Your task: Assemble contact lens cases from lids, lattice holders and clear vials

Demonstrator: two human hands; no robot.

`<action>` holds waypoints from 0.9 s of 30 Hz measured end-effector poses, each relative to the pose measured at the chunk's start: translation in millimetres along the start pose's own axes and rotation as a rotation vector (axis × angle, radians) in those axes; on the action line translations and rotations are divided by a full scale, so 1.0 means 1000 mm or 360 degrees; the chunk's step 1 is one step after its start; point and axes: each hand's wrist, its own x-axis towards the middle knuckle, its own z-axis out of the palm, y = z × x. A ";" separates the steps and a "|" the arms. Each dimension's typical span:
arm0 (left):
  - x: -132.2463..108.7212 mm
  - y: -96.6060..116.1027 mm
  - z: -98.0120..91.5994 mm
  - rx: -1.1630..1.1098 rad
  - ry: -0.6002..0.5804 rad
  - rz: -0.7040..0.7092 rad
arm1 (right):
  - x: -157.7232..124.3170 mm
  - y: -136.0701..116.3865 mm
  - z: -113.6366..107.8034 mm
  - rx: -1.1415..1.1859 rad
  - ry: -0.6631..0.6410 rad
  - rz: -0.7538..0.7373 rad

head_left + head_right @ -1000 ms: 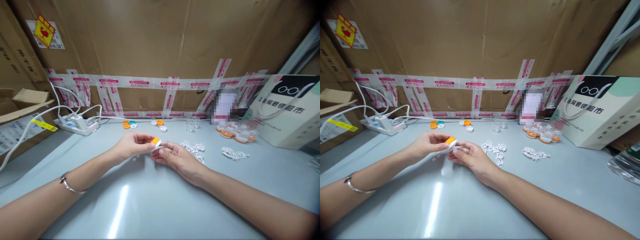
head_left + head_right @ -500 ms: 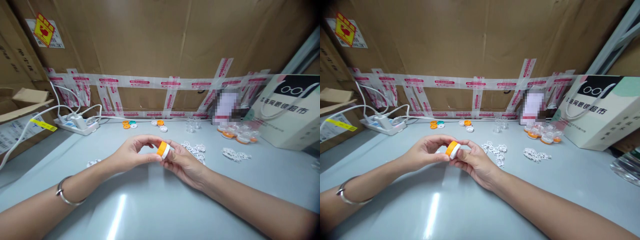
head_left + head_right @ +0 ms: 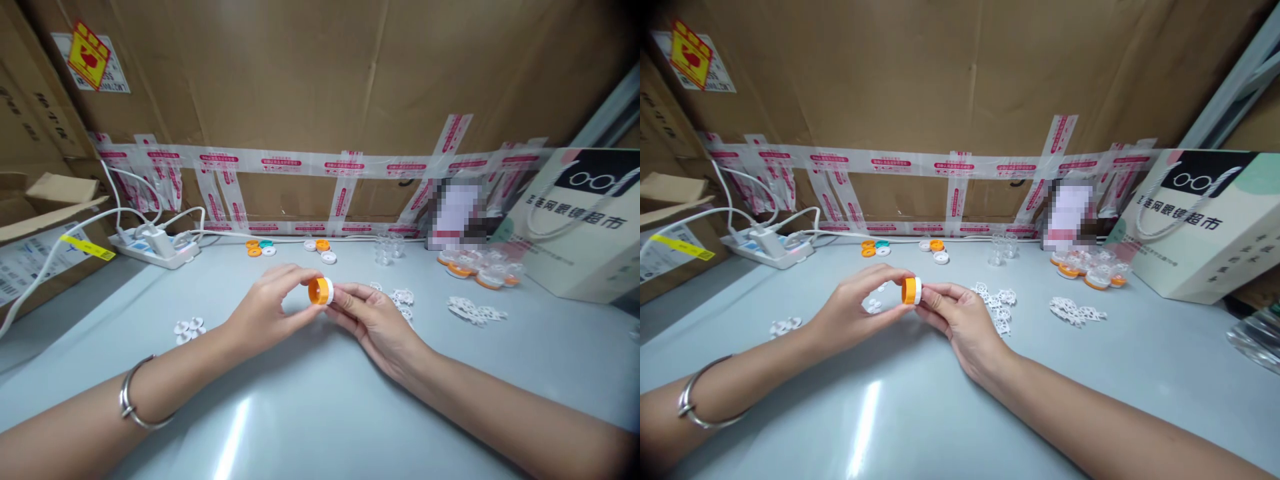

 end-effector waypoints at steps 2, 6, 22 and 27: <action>0.000 -0.001 0.003 0.0100 0.0087 0.0027 | -0.002 0.001 0.002 0.0030 -0.0023 -0.0028; -0.002 -0.003 0.007 0.0173 0.0144 0.0085 | -0.005 0.001 0.005 0.0049 -0.0126 -0.0018; -0.005 -0.009 0.010 0.0290 0.0219 0.0329 | 0.002 0.003 -0.002 0.0066 -0.0089 0.0125; -0.005 -0.008 0.010 0.0339 0.0085 0.0271 | 0.002 0.004 -0.002 0.0091 -0.0080 0.0195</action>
